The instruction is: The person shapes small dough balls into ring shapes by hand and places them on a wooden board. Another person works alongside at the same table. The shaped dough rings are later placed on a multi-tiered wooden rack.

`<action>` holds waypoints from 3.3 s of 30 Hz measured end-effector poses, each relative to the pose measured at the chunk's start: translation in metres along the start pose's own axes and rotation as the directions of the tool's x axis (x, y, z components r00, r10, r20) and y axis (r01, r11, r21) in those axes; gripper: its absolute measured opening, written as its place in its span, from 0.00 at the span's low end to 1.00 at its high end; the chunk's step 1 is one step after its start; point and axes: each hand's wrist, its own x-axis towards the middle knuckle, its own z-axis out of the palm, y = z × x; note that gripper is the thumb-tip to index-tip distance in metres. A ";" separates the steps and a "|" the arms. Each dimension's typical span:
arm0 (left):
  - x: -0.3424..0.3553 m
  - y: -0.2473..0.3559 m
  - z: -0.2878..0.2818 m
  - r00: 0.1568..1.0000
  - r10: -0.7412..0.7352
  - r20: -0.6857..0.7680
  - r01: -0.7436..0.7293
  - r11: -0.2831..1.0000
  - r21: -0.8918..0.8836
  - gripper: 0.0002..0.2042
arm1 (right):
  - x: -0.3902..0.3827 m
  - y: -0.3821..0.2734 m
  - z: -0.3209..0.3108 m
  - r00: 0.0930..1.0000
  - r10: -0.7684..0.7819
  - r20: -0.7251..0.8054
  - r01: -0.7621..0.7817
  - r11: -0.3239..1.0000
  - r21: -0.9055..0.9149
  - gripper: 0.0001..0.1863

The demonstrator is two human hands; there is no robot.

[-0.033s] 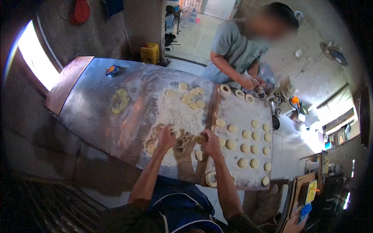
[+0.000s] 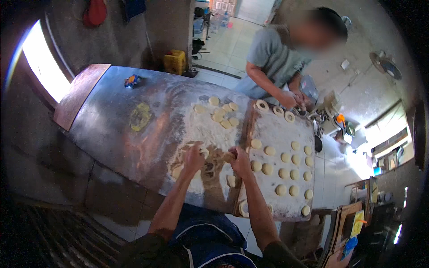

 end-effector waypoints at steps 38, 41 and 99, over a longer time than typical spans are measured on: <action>-0.054 0.089 0.046 0.894 0.170 0.415 0.443 -0.197 -0.875 0.17 | -0.061 0.011 -0.012 0.814 0.577 -0.071 -0.431 0.681 0.593 0.23; -0.059 0.099 0.065 0.970 0.219 0.105 0.022 0.351 -0.936 0.13 | -0.074 0.006 -0.008 0.716 0.690 -0.101 -0.192 0.335 0.922 0.23; -0.205 0.240 0.192 0.678 0.720 0.148 -0.733 0.678 0.057 0.15 | -0.289 0.040 -0.203 0.795 0.487 -0.362 -0.370 0.862 0.346 0.17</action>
